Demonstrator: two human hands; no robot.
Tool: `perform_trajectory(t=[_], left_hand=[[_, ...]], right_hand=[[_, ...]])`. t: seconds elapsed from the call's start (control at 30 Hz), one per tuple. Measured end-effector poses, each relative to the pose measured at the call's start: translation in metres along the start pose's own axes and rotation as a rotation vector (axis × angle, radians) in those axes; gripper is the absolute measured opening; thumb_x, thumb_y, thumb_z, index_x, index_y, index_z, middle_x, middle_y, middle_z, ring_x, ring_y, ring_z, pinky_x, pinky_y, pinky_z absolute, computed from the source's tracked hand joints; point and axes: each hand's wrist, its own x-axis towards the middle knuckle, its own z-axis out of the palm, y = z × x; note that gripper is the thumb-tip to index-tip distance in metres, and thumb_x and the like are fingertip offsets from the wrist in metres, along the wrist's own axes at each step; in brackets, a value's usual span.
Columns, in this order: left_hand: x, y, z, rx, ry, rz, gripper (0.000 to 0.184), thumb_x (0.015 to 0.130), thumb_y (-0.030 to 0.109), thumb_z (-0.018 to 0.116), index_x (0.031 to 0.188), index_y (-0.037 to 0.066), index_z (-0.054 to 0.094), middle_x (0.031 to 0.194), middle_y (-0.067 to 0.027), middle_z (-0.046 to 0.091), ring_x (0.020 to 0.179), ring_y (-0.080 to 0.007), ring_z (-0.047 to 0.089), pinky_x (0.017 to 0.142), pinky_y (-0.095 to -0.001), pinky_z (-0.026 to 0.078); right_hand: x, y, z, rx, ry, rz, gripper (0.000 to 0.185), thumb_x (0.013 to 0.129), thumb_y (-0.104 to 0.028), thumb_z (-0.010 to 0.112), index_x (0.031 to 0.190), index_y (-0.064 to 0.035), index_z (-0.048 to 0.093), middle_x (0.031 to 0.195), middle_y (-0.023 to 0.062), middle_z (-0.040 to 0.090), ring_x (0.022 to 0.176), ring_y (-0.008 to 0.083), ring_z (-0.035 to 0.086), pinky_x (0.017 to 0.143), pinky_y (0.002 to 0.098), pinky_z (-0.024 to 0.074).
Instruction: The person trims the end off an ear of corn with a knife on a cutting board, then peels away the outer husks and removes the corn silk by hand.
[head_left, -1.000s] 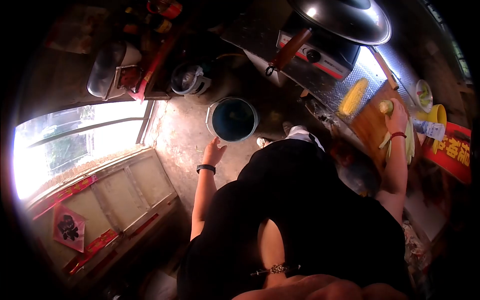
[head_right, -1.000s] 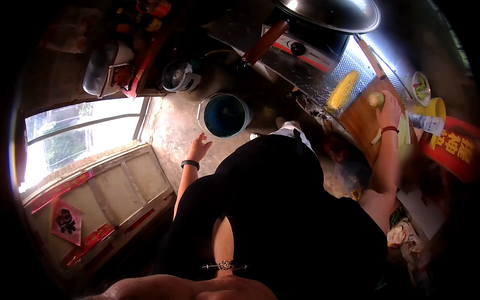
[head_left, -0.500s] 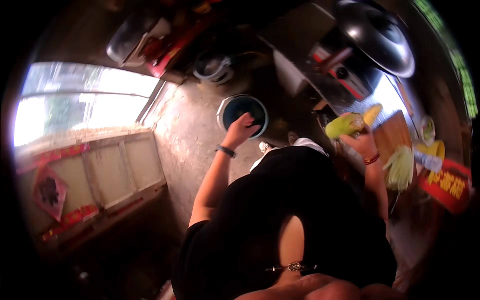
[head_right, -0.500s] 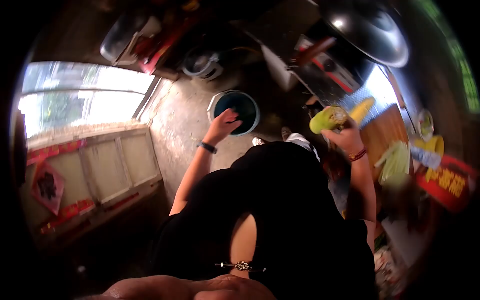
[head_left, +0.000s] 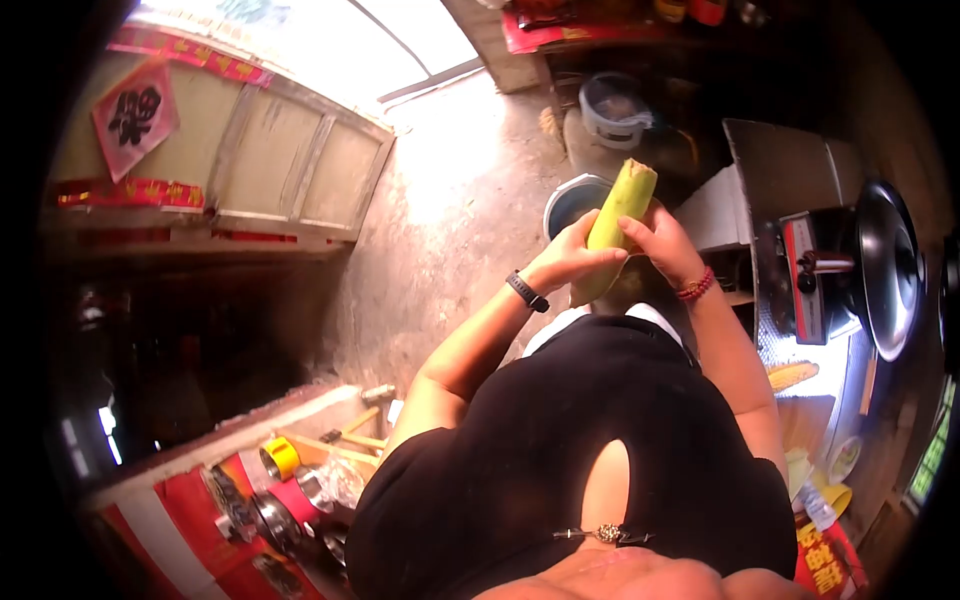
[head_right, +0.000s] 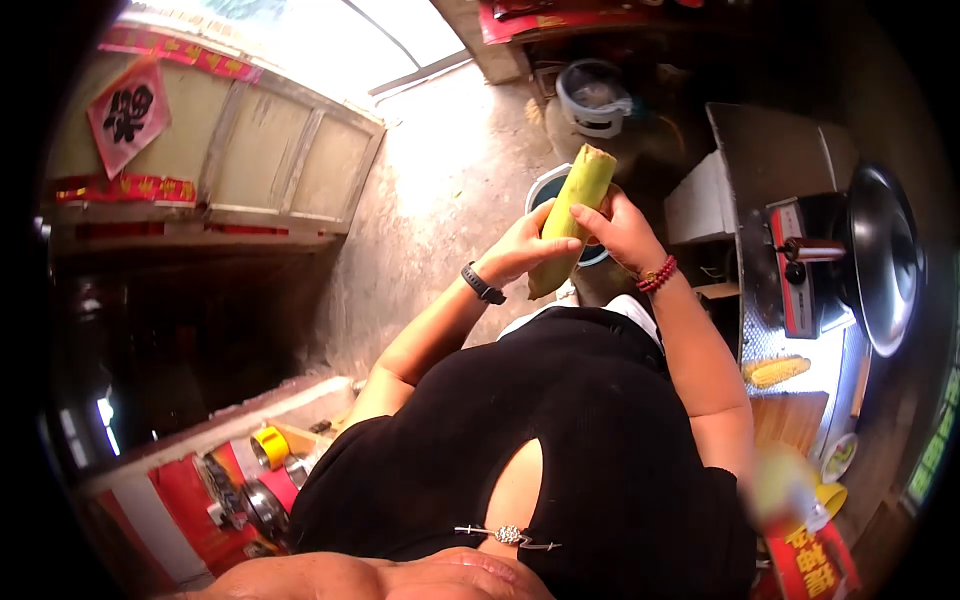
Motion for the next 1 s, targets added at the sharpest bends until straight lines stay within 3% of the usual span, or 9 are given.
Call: perform_trajectory(t=[0.1, 0.2, 0.23, 0.33, 0.47, 0.53, 0.63, 0.73, 1.0], left_hand=[[-0.021, 0.001, -0.006, -0.116, 0.146, 0.043, 0.065, 0.079, 0.028, 0.078, 0.129, 0.003, 0.045, 0.113, -0.0054, 0.057, 0.102, -0.0124, 0.056, 0.087, -0.0277, 0.046], [-0.032, -0.007, -0.016, 0.066, 0.305, 0.045, 0.062, 0.079, 0.028, 0.078, 0.126, 0.003, 0.046, 0.112, -0.0054, 0.058, 0.101, -0.0122, 0.056, 0.086, -0.0275, 0.047], [-0.037, -0.003, -0.016, 0.079, 0.339, 0.084, 0.059, 0.079, 0.027, 0.078, 0.123, 0.003, 0.048, 0.110, -0.0055, 0.059, 0.099, -0.0117, 0.056, 0.085, -0.0269, 0.047], [-0.049, 0.013, -0.008, 0.014, 0.396, 0.109, 0.058, 0.079, 0.027, 0.079, 0.122, 0.002, 0.049, 0.109, -0.0058, 0.059, 0.098, -0.0115, 0.057, 0.085, -0.0265, 0.047], [-0.054, 0.013, 0.003, -0.135, 0.448, 0.096, 0.056, 0.084, 0.030, 0.073, 0.126, 0.001, 0.048, 0.109, -0.0068, 0.059, 0.098, -0.0123, 0.057, 0.084, -0.0258, 0.046], [-0.054, 0.010, 0.003, -0.208, 0.397, 0.061, 0.053, 0.091, 0.035, 0.062, 0.127, 0.000, 0.047, 0.108, -0.0110, 0.060, 0.093, -0.0168, 0.061, 0.080, -0.0309, 0.052], [-0.047, 0.012, 0.012, -0.391, 0.355, -0.010, 0.050, 0.096, 0.040, 0.049, 0.126, -0.001, 0.047, 0.105, -0.0163, 0.062, 0.086, -0.0238, 0.066, 0.071, -0.0392, 0.058], [-0.043, 0.013, 0.018, -0.529, 0.311, -0.105, 0.052, 0.096, 0.041, 0.047, 0.126, -0.001, 0.047, 0.106, -0.0167, 0.062, 0.087, -0.0247, 0.066, 0.071, -0.0388, 0.058], [-0.018, -0.011, 0.035, -0.623, 0.347, 0.046, 0.053, 0.097, 0.042, 0.048, 0.129, 0.000, 0.046, 0.116, -0.0164, 0.059, 0.104, -0.0262, 0.061, 0.094, -0.0414, 0.048]], right_hand=[[0.023, 0.016, 0.026, -0.053, -0.004, -0.083, 0.047, 0.091, -0.027, 0.063, 0.124, 0.0018, 0.047, 0.113, 0.0101, 0.060, 0.097, 0.0185, 0.061, 0.082, 0.0317, 0.0505], [0.028, 0.009, 0.040, -0.360, -0.021, -0.079, 0.045, 0.092, -0.028, 0.062, 0.123, 0.0014, 0.049, 0.107, 0.0107, 0.063, 0.091, 0.0203, 0.063, 0.081, 0.0322, 0.0506], [0.033, 0.008, 0.041, -0.439, -0.077, -0.069, 0.040, 0.095, -0.028, 0.056, 0.123, -0.0003, 0.052, 0.105, 0.0088, 0.064, 0.094, 0.0150, 0.061, 0.082, 0.0285, 0.0492], [0.033, -0.007, 0.040, -0.219, -0.187, 0.230, 0.039, 0.096, -0.032, 0.054, 0.120, -0.0014, 0.054, 0.102, 0.0073, 0.064, 0.085, 0.0127, 0.063, 0.073, 0.0259, 0.0511], [0.038, 0.000, 0.035, -0.087, -0.238, 0.236, 0.039, 0.096, -0.037, 0.053, 0.114, -0.0023, 0.056, 0.093, 0.0048, 0.065, 0.074, 0.0105, 0.061, 0.064, 0.0217, 0.0483], [0.038, 0.004, 0.028, -0.034, -0.227, 0.288, 0.041, 0.097, -0.045, 0.049, 0.106, -0.0059, 0.058, 0.092, 0.0041, 0.065, 0.080, 0.0098, 0.060, 0.074, 0.0266, 0.0470], [0.034, -0.001, 0.022, 0.154, -0.274, 0.382, 0.043, 0.098, -0.044, 0.046, 0.111, -0.0050, 0.058, 0.099, 0.0059, 0.066, 0.087, 0.0133, 0.062, 0.083, 0.0320, 0.0478], [0.026, 0.000, 0.019, 0.411, -0.334, 0.450, 0.044, 0.098, -0.042, 0.046, 0.115, -0.0039, 0.057, 0.103, 0.0071, 0.066, 0.091, 0.0161, 0.063, 0.086, 0.0345, 0.0486], [0.016, 0.004, -0.001, 0.299, -0.300, 0.467, 0.043, 0.098, -0.042, 0.048, 0.122, -0.0065, 0.053, 0.104, 0.0070, 0.062, 0.089, 0.0191, 0.063, 0.081, 0.0333, 0.0506]])
